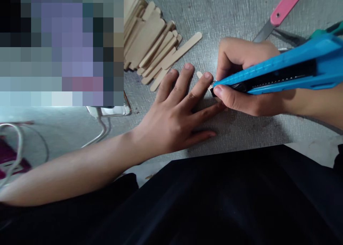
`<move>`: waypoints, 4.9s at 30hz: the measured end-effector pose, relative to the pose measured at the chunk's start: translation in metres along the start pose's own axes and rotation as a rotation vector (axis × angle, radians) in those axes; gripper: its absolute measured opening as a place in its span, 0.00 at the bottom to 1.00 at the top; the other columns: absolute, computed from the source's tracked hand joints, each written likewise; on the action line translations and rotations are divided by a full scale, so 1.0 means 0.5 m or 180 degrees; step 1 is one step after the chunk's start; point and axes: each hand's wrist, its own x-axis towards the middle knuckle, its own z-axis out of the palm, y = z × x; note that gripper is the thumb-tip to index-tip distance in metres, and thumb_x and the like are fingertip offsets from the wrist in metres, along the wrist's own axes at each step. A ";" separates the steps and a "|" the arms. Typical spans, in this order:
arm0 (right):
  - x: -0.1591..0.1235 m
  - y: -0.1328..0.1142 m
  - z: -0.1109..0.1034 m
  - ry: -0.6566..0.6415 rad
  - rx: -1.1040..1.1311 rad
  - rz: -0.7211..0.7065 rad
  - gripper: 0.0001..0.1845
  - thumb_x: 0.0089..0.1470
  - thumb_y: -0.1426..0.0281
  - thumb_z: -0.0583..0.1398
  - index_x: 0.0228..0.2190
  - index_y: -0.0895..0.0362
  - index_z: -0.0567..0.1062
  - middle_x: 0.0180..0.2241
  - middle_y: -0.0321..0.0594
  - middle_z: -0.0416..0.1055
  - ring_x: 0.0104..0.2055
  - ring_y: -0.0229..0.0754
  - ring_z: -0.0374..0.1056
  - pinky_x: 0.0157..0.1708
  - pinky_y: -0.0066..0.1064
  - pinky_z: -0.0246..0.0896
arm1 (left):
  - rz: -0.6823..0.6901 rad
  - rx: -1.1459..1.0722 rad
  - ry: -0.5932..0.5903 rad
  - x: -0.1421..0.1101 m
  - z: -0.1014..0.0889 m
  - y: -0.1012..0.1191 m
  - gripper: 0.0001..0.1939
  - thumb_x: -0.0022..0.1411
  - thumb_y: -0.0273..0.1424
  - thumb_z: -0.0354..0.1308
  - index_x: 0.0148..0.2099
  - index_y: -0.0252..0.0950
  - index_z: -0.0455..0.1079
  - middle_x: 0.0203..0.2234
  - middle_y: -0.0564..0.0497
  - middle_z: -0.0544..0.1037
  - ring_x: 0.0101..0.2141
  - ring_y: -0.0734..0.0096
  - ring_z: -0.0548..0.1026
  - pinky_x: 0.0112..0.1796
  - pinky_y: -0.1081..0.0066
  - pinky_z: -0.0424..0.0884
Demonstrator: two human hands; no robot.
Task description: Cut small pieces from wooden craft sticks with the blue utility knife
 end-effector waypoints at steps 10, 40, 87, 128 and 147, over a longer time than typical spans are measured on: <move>-0.003 -0.006 -0.002 -0.0077 -0.0135 0.0254 0.08 0.59 0.59 0.67 0.36 0.48 0.77 0.30 0.29 0.77 0.29 0.39 0.72 0.29 0.33 0.69 | -0.0071 -0.0084 -0.0062 -0.001 -0.001 0.000 0.45 0.76 0.57 0.55 0.84 0.53 0.44 0.84 0.46 0.43 0.79 0.24 0.45 0.74 0.31 0.47; 0.005 -0.014 -0.010 -0.0223 -0.0200 0.0473 0.11 0.57 0.55 0.66 0.35 0.48 0.80 0.29 0.32 0.76 0.31 0.44 0.75 0.30 0.38 0.69 | -0.0110 -0.0120 -0.0135 0.002 -0.007 0.003 0.45 0.73 0.56 0.61 0.83 0.53 0.49 0.82 0.42 0.50 0.79 0.22 0.46 0.73 0.27 0.49; -0.003 -0.010 -0.003 -0.0067 -0.0126 0.0363 0.09 0.60 0.57 0.66 0.36 0.49 0.78 0.31 0.31 0.77 0.29 0.39 0.70 0.31 0.35 0.67 | -0.0087 -0.0206 0.0014 0.001 -0.004 0.001 0.42 0.75 0.55 0.58 0.83 0.52 0.51 0.82 0.45 0.50 0.79 0.22 0.48 0.73 0.28 0.50; -0.003 -0.004 -0.002 -0.0046 -0.0051 0.0109 0.08 0.59 0.61 0.67 0.34 0.51 0.76 0.28 0.28 0.76 0.25 0.34 0.66 0.29 0.29 0.64 | 0.0069 0.0037 0.0082 -0.001 0.002 -0.001 0.42 0.77 0.55 0.56 0.83 0.47 0.49 0.82 0.36 0.47 0.78 0.20 0.48 0.73 0.30 0.51; 0.000 -0.002 -0.006 -0.0137 0.0164 0.0241 0.09 0.56 0.61 0.70 0.34 0.50 0.77 0.28 0.30 0.78 0.25 0.37 0.67 0.27 0.33 0.60 | -0.0041 0.0013 -0.0023 0.000 -0.002 0.004 0.44 0.74 0.56 0.61 0.83 0.50 0.52 0.83 0.38 0.45 0.79 0.21 0.47 0.74 0.32 0.49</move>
